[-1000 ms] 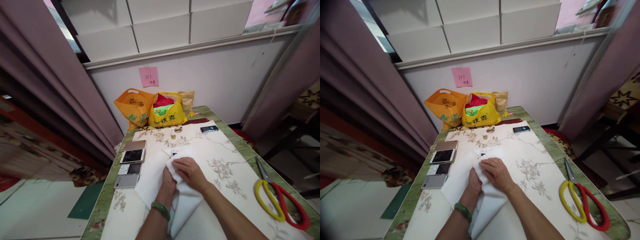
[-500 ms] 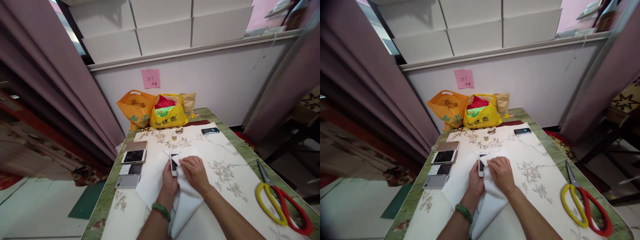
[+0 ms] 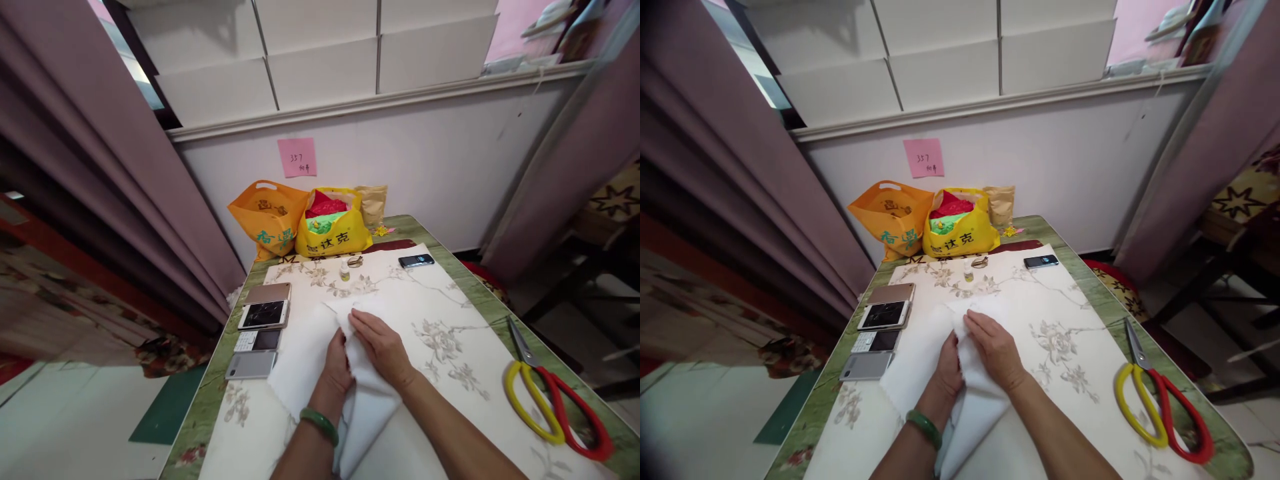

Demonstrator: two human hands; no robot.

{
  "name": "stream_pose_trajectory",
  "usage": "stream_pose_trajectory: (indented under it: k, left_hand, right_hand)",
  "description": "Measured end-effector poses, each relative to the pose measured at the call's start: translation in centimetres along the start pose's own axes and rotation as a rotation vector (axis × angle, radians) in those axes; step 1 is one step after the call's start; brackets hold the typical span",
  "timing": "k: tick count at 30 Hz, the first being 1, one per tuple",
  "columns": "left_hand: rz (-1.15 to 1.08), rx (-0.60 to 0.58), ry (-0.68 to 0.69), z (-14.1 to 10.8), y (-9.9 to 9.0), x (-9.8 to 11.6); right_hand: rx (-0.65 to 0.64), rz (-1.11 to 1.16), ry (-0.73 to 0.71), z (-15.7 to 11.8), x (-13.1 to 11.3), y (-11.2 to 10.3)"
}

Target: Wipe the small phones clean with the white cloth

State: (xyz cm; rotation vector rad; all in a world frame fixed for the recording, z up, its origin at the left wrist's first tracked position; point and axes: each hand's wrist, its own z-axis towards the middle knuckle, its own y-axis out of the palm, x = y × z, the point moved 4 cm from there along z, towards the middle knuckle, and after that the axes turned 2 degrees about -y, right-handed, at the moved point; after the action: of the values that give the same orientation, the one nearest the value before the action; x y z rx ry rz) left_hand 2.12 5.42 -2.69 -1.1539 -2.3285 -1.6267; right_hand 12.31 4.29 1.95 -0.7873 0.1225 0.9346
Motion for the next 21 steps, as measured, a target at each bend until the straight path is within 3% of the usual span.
stream_pose_trajectory:
  k: [2,7,11,16,21]
  left_hand:
    - [0.016,-0.031,-0.046,-0.3,1.0,0.0]
    - [-0.017,-0.052,-0.015,-0.4,1.9,0.3]
    - [-0.079,0.0,0.084,0.2,1.0,0.9]
    - [-0.152,-0.049,0.176,0.0,0.8,1.6]
    - [-0.059,-0.057,0.068,-0.4,1.2,1.0]
  right_hand:
    - [0.066,-0.056,0.042,0.1,0.6,-0.4]
    - [0.151,-0.156,0.086,-0.2,1.5,-0.8]
    - [0.062,-0.164,0.092,-0.2,0.9,-0.6]
    - [-0.094,0.008,-0.048,-0.2,-0.5,-0.2]
    - [-0.133,0.13,-0.128,-0.4,-0.8,0.2]
